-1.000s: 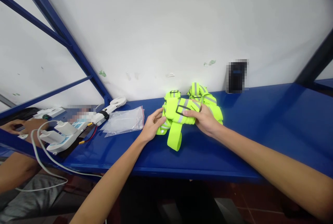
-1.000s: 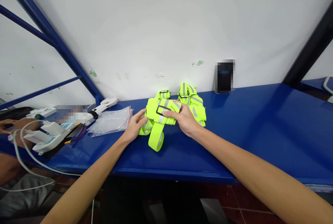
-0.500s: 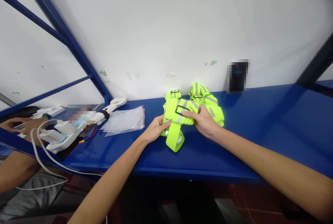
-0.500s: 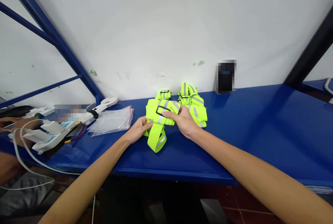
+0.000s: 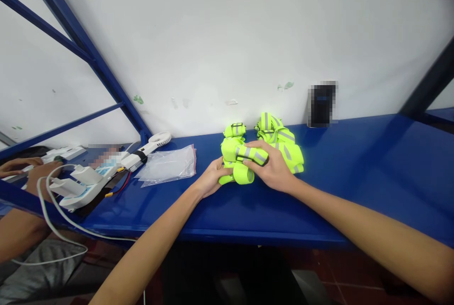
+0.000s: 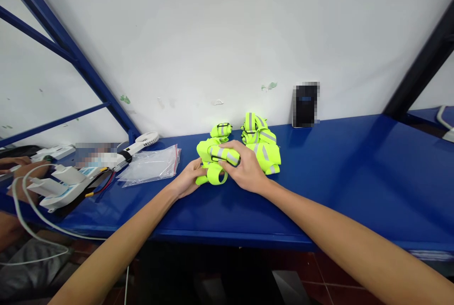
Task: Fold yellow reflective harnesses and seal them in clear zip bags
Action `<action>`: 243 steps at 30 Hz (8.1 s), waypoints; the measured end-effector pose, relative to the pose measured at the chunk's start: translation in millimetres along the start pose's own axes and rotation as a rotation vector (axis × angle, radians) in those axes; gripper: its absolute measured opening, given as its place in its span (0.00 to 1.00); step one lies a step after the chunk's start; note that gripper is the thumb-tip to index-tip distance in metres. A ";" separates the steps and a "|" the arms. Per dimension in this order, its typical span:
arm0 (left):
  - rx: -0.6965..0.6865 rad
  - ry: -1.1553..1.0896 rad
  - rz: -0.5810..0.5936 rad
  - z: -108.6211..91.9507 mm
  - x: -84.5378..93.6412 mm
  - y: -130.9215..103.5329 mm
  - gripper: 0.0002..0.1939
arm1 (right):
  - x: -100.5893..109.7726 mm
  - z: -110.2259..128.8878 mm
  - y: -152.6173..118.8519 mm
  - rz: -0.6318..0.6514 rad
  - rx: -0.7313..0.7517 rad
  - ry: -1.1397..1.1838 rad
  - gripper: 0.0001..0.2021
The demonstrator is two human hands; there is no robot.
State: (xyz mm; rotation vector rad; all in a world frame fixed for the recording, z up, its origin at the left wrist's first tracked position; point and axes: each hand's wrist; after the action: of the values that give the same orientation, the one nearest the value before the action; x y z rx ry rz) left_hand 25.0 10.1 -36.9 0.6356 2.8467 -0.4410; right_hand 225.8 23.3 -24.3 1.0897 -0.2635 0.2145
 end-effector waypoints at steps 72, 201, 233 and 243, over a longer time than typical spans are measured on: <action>0.079 0.158 -0.051 2.3 7.8 -4.6 0.36 | 6.3 -7.7 -6.2 0.257 0.089 -0.082 0.16; -0.780 1.750 -0.534 -9.2 7.5 -17.5 0.45 | -14.1 -7.4 0.0 -0.187 -0.344 0.116 0.09; -0.897 1.820 -0.575 -1.8 0.7 -10.8 0.39 | -19.7 -12.0 -5.2 -0.322 -0.659 0.340 0.14; -0.824 1.752 -0.531 -0.7 -1.3 -6.1 0.42 | -17.4 -13.3 -7.5 -0.182 -0.273 0.060 0.11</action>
State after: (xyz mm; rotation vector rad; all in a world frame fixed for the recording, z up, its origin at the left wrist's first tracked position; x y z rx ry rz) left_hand 23.4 4.5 -34.5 -0.1276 3.8826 2.2016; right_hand 212.9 31.1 -42.0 0.8298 -0.1338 0.0459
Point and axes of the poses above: each hand's wrist, its own y-axis towards the middle knuckle, its own x-axis out of the back of the hand, z = x × y, and after that the axes turned 15 degrees about x, right-handed
